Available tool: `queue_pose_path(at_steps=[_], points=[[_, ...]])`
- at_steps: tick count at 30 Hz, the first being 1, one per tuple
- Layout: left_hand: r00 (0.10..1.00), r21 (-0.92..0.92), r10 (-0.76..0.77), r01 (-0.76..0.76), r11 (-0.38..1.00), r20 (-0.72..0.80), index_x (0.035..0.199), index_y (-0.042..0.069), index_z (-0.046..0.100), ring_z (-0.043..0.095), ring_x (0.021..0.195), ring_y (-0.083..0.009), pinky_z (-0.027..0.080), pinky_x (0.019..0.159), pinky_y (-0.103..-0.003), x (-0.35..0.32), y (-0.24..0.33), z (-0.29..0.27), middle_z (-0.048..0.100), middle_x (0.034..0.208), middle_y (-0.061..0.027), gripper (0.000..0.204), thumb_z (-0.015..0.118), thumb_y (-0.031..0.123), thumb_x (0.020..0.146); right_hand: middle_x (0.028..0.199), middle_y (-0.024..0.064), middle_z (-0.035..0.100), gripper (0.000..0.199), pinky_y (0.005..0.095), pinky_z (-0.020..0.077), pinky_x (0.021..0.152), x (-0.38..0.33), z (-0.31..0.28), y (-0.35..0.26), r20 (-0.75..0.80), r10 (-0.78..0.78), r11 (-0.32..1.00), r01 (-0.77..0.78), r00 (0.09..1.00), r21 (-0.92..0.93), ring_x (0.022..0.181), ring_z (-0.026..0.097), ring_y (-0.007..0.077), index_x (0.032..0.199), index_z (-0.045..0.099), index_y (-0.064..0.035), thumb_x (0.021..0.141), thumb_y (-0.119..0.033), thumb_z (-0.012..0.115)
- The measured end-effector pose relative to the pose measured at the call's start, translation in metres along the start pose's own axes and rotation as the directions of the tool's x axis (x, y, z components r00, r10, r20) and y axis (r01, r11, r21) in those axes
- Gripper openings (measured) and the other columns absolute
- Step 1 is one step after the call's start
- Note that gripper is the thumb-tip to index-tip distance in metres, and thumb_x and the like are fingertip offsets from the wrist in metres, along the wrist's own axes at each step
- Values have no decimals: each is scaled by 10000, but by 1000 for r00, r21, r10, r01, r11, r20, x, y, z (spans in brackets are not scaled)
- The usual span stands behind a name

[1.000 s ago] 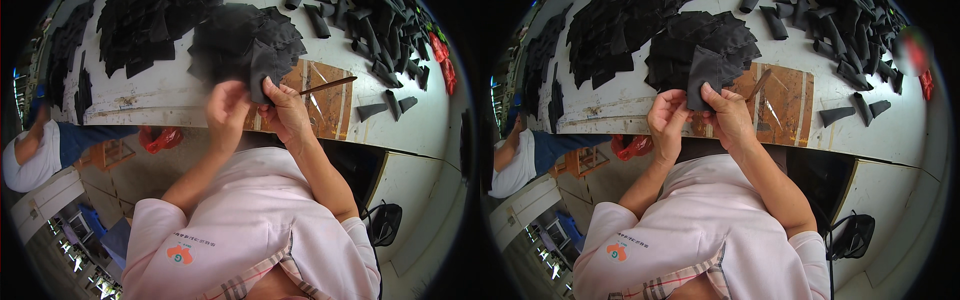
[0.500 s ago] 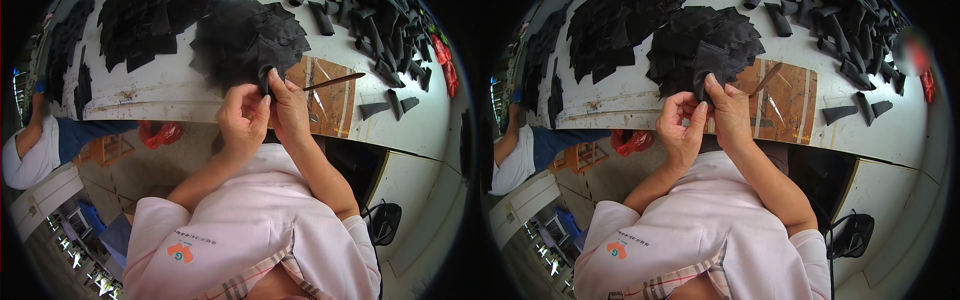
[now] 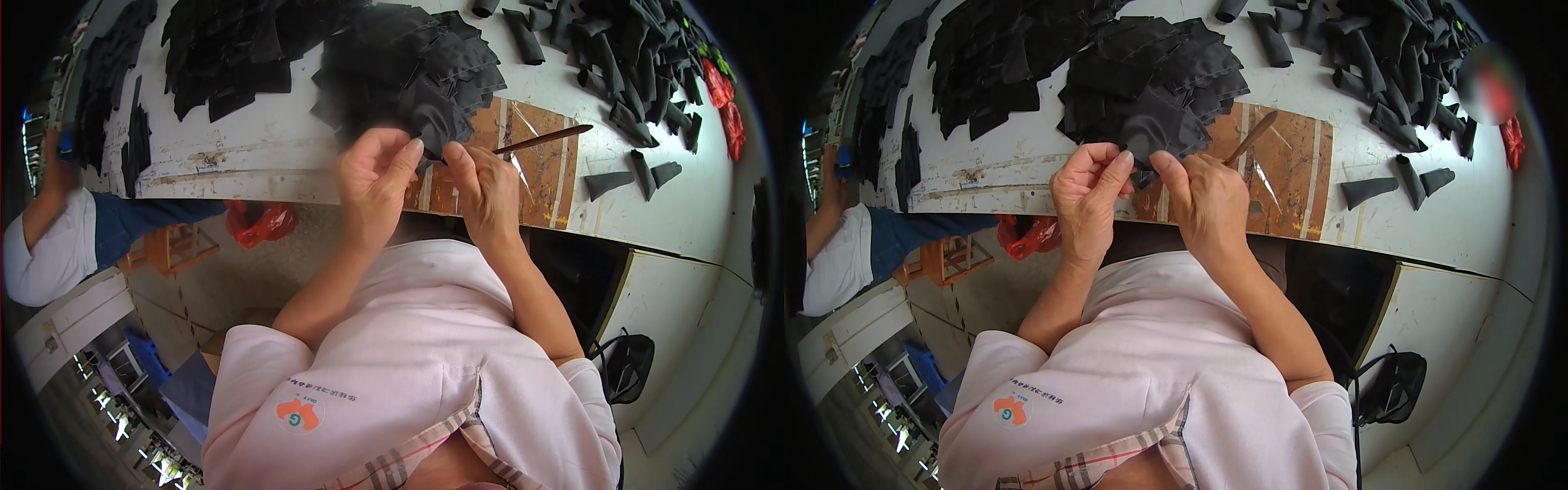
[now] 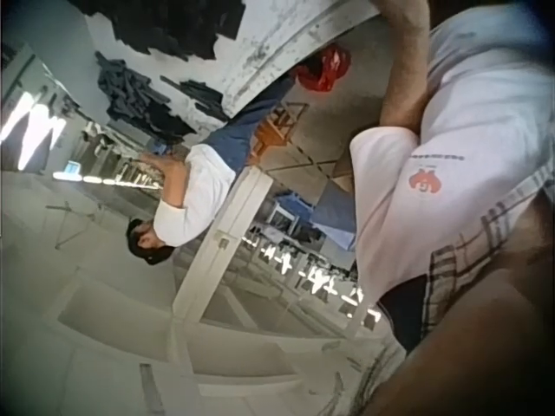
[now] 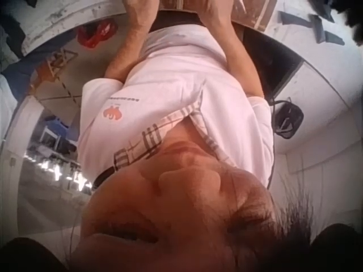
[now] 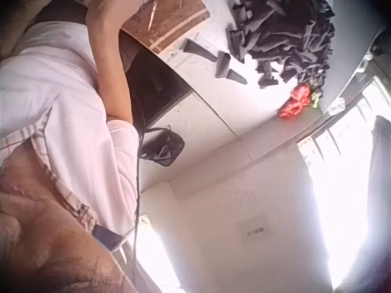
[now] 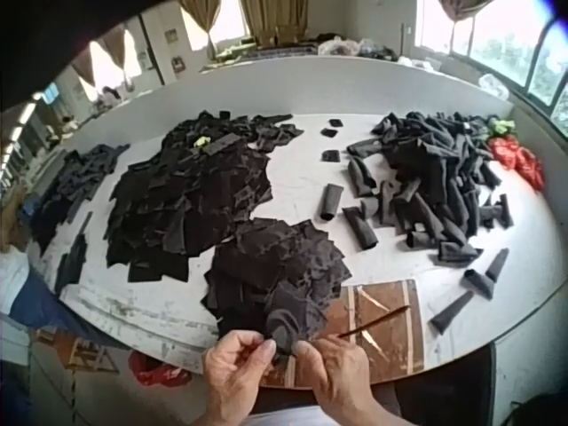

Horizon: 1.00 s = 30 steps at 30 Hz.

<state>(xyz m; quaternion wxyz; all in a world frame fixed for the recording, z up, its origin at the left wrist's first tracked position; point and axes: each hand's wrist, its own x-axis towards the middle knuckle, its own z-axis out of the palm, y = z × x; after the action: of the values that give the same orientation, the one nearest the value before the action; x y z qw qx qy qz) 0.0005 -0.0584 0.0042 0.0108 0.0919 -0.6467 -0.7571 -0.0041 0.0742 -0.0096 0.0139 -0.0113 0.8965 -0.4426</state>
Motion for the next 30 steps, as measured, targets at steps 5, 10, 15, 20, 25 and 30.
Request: queue_pose_path(at_steps=[5, 10, 15, 20, 25, 30], points=[[905, 337, 243, -364, 868, 350, 791, -17, 542, 475, 546, -52, 388, 512, -169, -1, 16, -9, 549, 661, -25, 84, 613, 23, 770, 821, 85, 551, 248, 246, 435, 503, -8, -19, -21, -153, -253, 919, 287, 955, 270, 592, 550, 162, 878, 615, -45, 673, -155, 703], [825, 612, 525, -529, 588, 209, 811, 15, 522, 627, 643, -180, 486, 552, -284, -13, 12, 7, 618, 785, -116, 141, 608, -8, 702, 716, 77, 547, 159, 289, 446, 500, -9, -20, -23, -235, -345, 904, 389, 909, 178, 594, 555, 206, 797, 598, -31, 653, 16, 649], [981, 255, 185, -166, 953, -52, 884, -2, 473, 517, 536, -52, 391, 432, -146, -14, 9, 20, 595, 765, -92, 206, 532, -110, 718, 731, 95, 516, 219, 316, 440, 489, -15, -11, -10, -306, -323, 941, 337, 896, -7, 606, 532, 237, 830, 571, -34, 629, 43, 608], [882, -265, -276, 390, 882, 381, 965, -5, 447, 444, 529, -21, 300, 401, -128, -3, 23, 14, 549, 739, -59, 301, 511, -84, 681, 691, 8, 523, 25, 224, 384, 453, -22, -25, 3, 8, 64, 670, -49, 998, 740, 535, 474, 54, 736, 599, -3, 720, -5, 618], [942, 78, -248, 236, 969, 225, 948, -25, 488, 445, 594, -20, 319, 437, -139, -7, 6, 22, 525, 758, -49, 281, 489, -74, 671, 670, -27, 492, 71, 171, 300, 468, -27, -37, 6, 477, 192, 174, -508, 858, 844, 554, 422, 40, 720, 585, -68, 772, -92, 627], [996, 164, 57, -67, 984, 61, 930, -20, 500, 475, 564, -26, 333, 423, -128, -14, 3, 42, 564, 785, -64, 249, 473, -101, 696, 675, -40, 487, 118, 191, 353, 548, -29, -31, 14, 495, 82, -41, -493, 865, 869, 627, 442, 55, 766, 525, -88, 833, -175, 569]])
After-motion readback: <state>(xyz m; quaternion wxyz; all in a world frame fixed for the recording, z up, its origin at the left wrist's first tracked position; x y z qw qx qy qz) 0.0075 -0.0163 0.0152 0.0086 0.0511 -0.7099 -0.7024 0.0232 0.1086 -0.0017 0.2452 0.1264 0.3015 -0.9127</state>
